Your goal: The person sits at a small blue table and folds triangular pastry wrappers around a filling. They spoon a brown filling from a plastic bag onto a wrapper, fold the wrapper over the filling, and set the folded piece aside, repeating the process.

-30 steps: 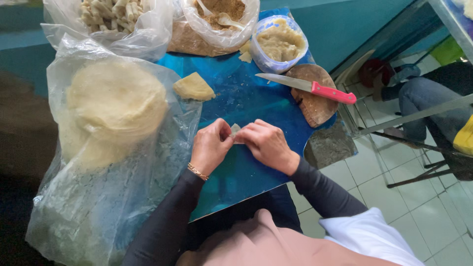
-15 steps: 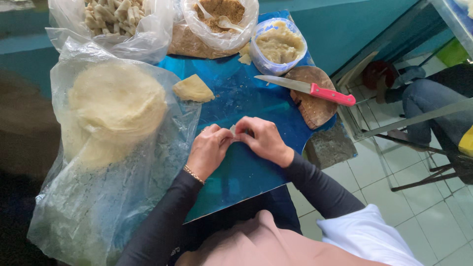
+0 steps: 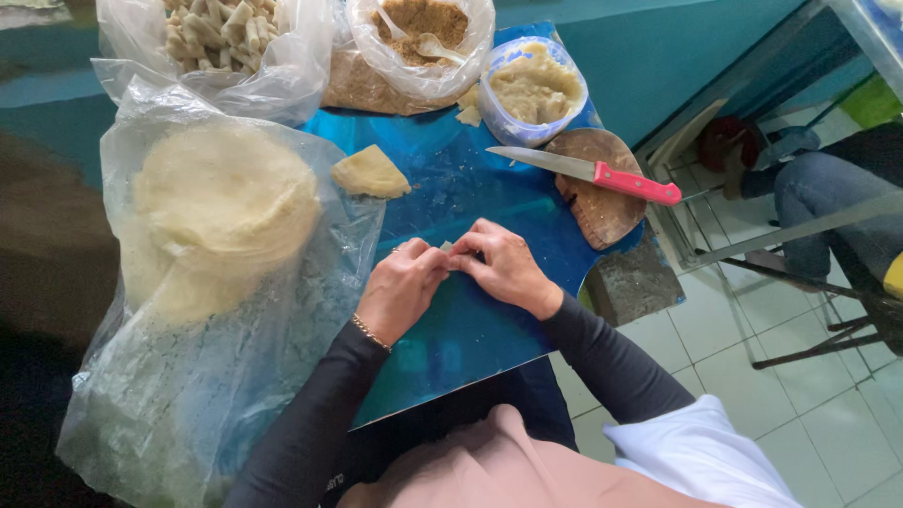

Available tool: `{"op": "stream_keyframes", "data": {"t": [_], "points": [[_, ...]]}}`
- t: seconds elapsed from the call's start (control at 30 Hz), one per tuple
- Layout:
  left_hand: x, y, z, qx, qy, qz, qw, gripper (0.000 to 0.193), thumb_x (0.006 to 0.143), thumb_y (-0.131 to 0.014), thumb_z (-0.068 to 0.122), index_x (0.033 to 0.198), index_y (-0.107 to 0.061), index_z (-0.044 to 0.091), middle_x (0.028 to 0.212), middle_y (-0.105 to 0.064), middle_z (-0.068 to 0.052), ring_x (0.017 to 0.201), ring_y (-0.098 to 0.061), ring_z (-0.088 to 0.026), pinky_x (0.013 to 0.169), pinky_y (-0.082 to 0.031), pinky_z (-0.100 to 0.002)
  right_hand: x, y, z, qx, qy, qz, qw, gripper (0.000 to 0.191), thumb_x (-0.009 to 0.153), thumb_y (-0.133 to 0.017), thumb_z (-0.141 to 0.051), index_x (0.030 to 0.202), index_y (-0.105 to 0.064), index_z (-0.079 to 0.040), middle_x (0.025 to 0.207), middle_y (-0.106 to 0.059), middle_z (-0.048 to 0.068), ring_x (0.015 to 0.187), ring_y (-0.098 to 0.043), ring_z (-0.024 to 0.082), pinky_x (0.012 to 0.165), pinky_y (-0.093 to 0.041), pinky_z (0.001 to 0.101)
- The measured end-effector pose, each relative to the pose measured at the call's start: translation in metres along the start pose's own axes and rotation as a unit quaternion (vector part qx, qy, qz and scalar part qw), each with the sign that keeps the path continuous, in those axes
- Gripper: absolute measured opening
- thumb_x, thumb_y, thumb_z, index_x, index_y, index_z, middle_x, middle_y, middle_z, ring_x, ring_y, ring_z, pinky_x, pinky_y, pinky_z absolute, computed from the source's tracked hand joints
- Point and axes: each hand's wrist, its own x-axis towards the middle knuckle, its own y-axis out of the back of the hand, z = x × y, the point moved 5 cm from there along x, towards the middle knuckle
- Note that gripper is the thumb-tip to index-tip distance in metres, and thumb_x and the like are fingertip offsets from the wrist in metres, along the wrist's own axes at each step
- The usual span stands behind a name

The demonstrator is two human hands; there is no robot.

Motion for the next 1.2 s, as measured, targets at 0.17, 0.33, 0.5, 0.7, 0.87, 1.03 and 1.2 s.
{"op": "stream_keyframes", "data": {"t": [0.17,0.33,0.5,0.7,0.87,1.03,1.2], "points": [[0.005,-0.004,-0.007,0.019,0.011,-0.01,1.0,0.006,0.09,-0.073,0.014,0.092,-0.069,0.01,0.09,-0.063,-0.011,0.089,-0.067,-0.032,0.076,-0.054,-0.042,-0.009,0.009,-0.019,-0.081,0.057,0.023,0.995,0.01,0.092,-0.073,-0.017,0.098,-0.072,-0.009,0.086,-0.067,0.005,0.083,-0.067,0.026,0.073,-0.052,0.0388],[0.01,0.001,-0.004,-0.005,0.02,-0.026,0.999,0.012,0.086,-0.074,0.013,0.095,-0.068,0.008,0.092,-0.062,-0.012,0.09,-0.066,-0.034,0.077,-0.053,-0.043,-0.009,0.014,-0.027,-0.107,0.106,0.017,0.989,0.009,0.089,-0.073,-0.017,0.092,-0.069,-0.01,0.086,-0.067,0.005,0.082,-0.066,0.026,0.072,-0.052,0.0391],[0.01,0.006,0.001,-0.011,-0.009,-0.028,1.0,0.02,0.086,-0.071,0.01,0.104,-0.066,0.004,0.094,-0.06,-0.014,0.09,-0.064,-0.036,0.077,-0.052,-0.044,0.004,0.015,-0.02,-0.13,0.084,-0.003,0.988,0.007,0.091,-0.074,-0.017,0.093,-0.071,-0.011,0.087,-0.064,0.006,0.081,-0.065,0.026,0.07,-0.052,0.0387],[0.013,0.0,-0.004,0.027,0.014,-0.015,0.999,0.005,0.091,-0.071,0.013,0.09,-0.067,0.01,0.089,-0.06,-0.011,0.088,-0.065,-0.031,0.074,-0.053,-0.042,-0.003,0.02,-0.035,-0.14,0.145,0.042,0.979,0.014,0.09,-0.075,-0.017,0.099,-0.071,-0.008,0.094,-0.064,0.006,0.086,-0.064,0.027,0.071,-0.053,0.0389],[0.009,0.006,-0.004,-0.005,-0.005,0.009,1.0,0.022,0.087,-0.07,0.013,0.106,-0.066,0.004,0.094,-0.06,-0.013,0.089,-0.064,-0.035,0.074,-0.053,-0.044,0.004,0.019,-0.038,-0.171,0.163,0.027,0.971,0.013,0.086,-0.076,-0.014,0.099,-0.072,-0.011,0.094,-0.068,0.001,0.085,-0.062,0.025,0.071,-0.052,0.0377],[0.009,0.001,-0.01,0.03,0.029,-0.005,0.999,0.004,0.094,-0.069,0.011,0.097,-0.067,0.008,0.093,-0.062,-0.012,0.091,-0.066,-0.034,0.077,-0.054,-0.045,0.008,0.023,-0.043,-0.245,0.197,0.042,0.948,0.026,0.079,-0.075,-0.01,0.105,-0.073,-0.012,0.102,-0.071,0.003,0.091,-0.063,0.026,0.074,-0.05,0.0384],[0.013,0.011,-0.014,-0.058,0.069,0.093,0.992,0.016,0.094,-0.065,0.005,0.109,-0.07,0.007,0.096,-0.066,-0.014,0.087,-0.067,-0.035,0.076,-0.055,-0.044,-0.004,0.019,-0.053,-0.277,0.231,0.043,0.932,0.03,0.086,-0.074,-0.015,0.115,-0.072,-0.009,0.113,-0.071,0.004,0.103,-0.064,0.024,0.083,-0.05,0.0384]]}}
